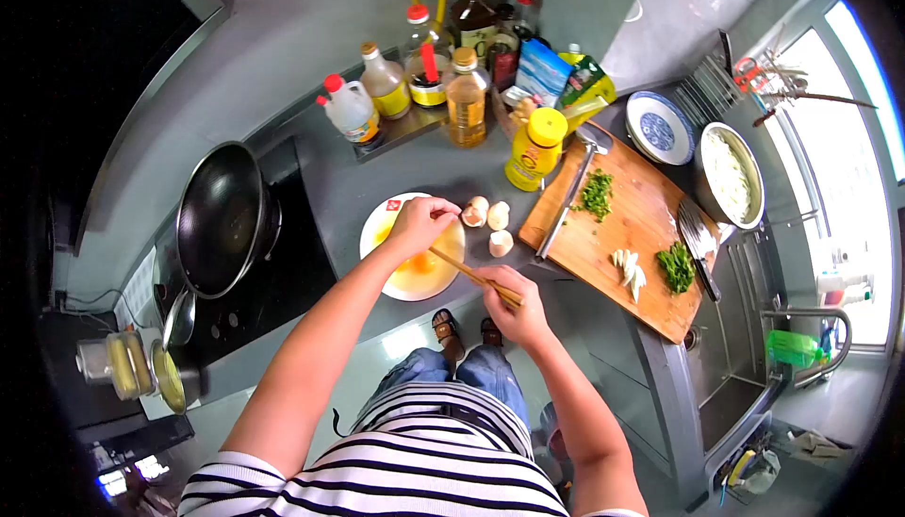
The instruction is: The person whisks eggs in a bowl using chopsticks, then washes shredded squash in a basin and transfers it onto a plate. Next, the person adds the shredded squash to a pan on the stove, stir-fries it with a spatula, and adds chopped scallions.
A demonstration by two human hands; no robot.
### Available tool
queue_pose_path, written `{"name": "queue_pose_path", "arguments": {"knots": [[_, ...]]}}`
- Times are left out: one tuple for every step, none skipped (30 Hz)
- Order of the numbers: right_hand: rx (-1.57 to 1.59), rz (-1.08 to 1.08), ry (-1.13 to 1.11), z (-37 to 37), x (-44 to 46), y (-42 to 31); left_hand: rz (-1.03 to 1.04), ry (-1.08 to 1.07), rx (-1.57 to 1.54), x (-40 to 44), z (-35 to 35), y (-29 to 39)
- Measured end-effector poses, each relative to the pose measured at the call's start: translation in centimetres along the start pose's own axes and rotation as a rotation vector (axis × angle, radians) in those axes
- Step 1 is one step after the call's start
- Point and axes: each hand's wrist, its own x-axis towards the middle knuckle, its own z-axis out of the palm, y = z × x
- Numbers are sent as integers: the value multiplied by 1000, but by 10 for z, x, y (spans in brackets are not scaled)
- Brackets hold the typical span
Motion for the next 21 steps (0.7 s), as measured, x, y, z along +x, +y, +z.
{"name": "queue_pose_path", "arguments": {"knots": [[4, 5, 2, 4, 1, -4, 4, -17, 76, 5, 0, -4], [9, 9, 4, 8, 1, -6, 10, -35, 154, 8, 0, -8], [6, 10, 14, -19, -2, 1, -1, -41, 179, 20, 23, 9], [33, 15, 25, -15, -4, 2, -29, -53, 229, 18, 18, 10], [23, 23, 30, -25, -6, 3, -45, -62, 245, 22, 27, 16], [15, 23, 29, -27, -6, 2, -40, -70, 253, 23, 26, 17], [12, 25, 27, -27, -5, -1, -51, -70, 265, 23, 25, 17], [-6, 30, 22, -33, -6, -2, -58, -69, 261, 23, 30, 19], [-1, 26, 23, -34, -6, -1, -67, -65, 268, 24, 30, 21], [2, 23, 22, -35, -7, 0, -84, -58, 268, 23, 30, 23], [1, 22, 19, -38, -8, 1, -90, -64, 277, 24, 32, 24], [0, 15, 20, -39, -8, 2, -96, -67, 289, 24, 32, 24], [-3, 9, 19, -40, -7, 3, -102, -71, 301, 25, 32, 23], [-5, 3, 17, -41, -8, 4, -99, -58, 302, 25, 33, 23], [-3, -1, 17, -41, -7, 5, -96, -45, 305, 24, 34, 21], [-1, -4, 16, -41, -7, 6, -94, -32, 310, 24, 34, 18], [1, -9, 15, -41, -6, 7, -95, -29, 297, 24, 33, 16], [5, -10, 15, -41, -7, 8, -95, -26, 282, 24, 33, 15], [10, -11, 14, -41, -6, 10, -96, -23, 268, 24, 32, 15], [15, -12, 13, -41, -6, 11, -96, -18, 274, 24, 31, 14], [16, -12, 10, -41, -6, 10, -95, -13, 279, 23, 29, 15]]}}
